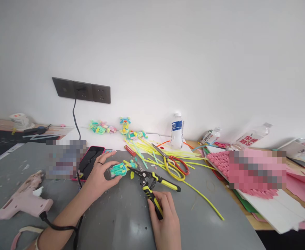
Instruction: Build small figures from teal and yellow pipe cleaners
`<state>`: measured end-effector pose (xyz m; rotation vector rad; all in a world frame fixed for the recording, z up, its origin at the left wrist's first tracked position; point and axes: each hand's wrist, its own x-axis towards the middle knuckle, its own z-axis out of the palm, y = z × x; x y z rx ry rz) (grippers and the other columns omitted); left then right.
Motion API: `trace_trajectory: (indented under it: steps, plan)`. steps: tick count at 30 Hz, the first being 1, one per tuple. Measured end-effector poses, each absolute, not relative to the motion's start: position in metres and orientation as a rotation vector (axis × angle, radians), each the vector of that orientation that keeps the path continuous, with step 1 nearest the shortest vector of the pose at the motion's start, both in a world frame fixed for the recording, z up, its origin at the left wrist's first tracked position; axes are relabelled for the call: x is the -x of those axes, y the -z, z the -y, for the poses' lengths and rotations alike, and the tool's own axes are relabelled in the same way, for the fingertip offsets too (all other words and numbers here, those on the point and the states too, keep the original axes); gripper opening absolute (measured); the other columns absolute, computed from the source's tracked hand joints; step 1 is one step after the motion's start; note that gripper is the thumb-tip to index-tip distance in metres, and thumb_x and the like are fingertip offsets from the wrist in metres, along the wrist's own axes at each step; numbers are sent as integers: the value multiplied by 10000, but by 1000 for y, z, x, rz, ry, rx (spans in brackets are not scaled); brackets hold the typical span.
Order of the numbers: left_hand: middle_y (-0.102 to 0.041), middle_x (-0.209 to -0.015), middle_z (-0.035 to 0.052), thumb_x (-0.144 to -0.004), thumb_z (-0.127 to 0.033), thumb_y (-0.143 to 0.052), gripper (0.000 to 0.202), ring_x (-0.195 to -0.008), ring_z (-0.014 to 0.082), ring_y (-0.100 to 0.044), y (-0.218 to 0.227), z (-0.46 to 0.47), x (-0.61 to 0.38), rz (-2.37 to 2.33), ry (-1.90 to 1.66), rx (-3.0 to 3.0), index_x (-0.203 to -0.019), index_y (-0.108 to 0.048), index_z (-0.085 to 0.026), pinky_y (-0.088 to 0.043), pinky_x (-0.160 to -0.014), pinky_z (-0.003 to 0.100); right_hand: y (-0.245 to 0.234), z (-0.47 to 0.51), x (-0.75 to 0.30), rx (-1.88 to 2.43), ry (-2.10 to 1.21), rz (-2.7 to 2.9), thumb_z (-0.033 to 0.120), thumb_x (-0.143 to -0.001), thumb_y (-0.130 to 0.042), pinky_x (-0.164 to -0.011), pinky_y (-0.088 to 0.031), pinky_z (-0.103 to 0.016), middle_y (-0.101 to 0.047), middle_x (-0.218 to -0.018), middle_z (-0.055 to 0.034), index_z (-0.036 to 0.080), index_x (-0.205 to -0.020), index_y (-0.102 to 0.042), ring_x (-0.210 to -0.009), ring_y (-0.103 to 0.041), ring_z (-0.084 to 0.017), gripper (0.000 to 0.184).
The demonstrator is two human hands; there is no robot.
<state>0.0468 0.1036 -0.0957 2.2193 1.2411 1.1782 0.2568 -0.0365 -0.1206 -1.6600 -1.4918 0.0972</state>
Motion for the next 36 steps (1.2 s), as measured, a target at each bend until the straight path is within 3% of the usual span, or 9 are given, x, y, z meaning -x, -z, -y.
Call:
trace_trajectory:
  steps: [15,36]
  plan:
    - [-549,-1381,116,-718,-263,-742,247,-1309,389,-464,91,-103,-47,-1231,-1162,-2180,-963,-744,-231,-462,-1048,602,117,35,-258,1562,-122,1391,303,-920,-590,-680,-525,-257,-603,-876,-43,216,-963,-613,-771,-629,-180,100]
    - [-480,-1423,112,-737,-169,-716,277,-1341,377,-406,83,-99,-45,-1166,-1283,-2378,-1005,-723,-238,-420,-1075,600,117,36,-255,1601,-23,1479,284,-945,-551,-706,-505,-258,-598,-928,-51,222,-1000,-590,-819,-625,-182,92]
